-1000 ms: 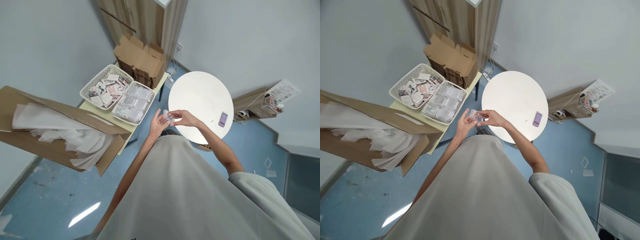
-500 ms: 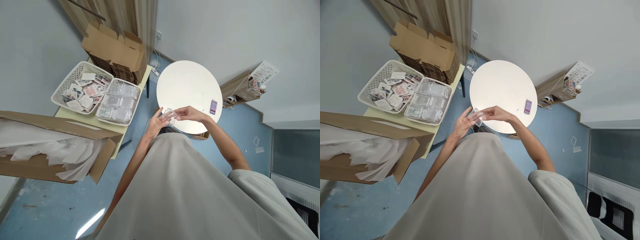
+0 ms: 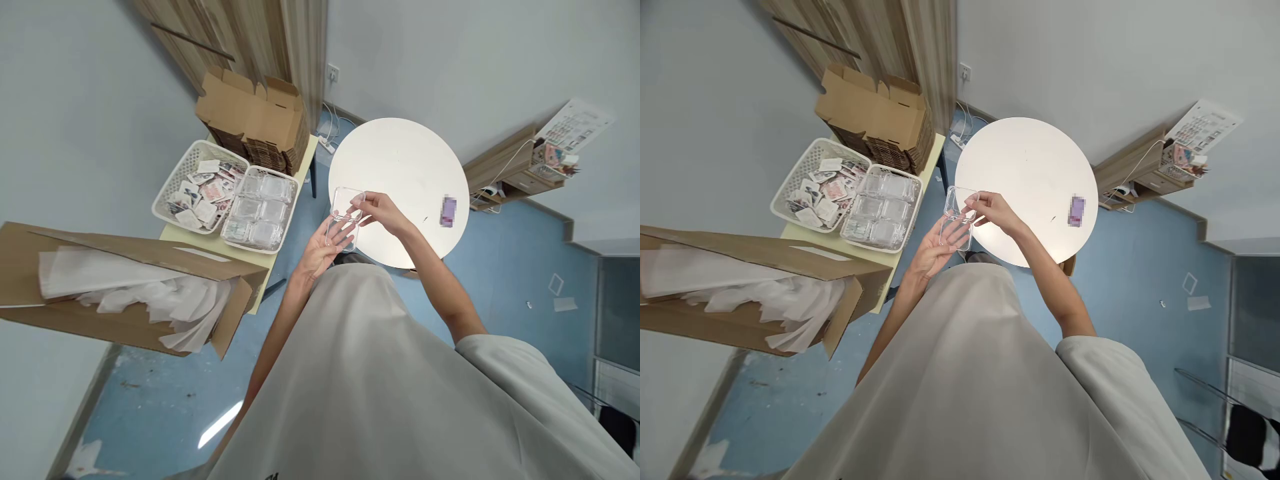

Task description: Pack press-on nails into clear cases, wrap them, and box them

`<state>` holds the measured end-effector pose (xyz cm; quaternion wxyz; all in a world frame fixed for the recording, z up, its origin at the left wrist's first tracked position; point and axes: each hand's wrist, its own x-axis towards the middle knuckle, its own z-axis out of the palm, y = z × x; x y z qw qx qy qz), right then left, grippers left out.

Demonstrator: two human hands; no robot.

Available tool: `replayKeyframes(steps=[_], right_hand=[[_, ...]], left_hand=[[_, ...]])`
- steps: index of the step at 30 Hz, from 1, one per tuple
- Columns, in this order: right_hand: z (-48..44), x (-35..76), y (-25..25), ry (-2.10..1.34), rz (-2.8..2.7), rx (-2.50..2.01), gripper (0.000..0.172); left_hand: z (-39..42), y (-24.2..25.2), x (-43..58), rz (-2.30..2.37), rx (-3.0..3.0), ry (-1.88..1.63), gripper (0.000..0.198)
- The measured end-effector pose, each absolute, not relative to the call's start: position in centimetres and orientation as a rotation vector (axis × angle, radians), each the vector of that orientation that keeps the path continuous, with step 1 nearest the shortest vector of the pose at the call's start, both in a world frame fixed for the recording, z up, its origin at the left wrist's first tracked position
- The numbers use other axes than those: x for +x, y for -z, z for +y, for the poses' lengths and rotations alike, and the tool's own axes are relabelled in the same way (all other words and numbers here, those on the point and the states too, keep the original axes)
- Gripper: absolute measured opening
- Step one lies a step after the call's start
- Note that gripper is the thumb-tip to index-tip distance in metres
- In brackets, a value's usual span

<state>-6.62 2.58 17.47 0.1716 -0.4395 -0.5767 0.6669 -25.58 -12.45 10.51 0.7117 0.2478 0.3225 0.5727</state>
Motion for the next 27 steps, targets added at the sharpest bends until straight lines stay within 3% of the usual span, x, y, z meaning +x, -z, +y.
replayKeyframes(steps=[19, 27], right_hand=[[2.8, -7.3, -12.1, -2.055, -1.277, -1.289, 0.054], [9.9, -6.8, -6.0, -2.089, -0.988, -1.45, 0.022]], left_hand=[[-8.8, -9.9, -26.8, 0.868, 0.549, -1.251, 0.101], [-7.1, -8.8, -28.5, 1.072, 0.3, -1.268, 0.091]])
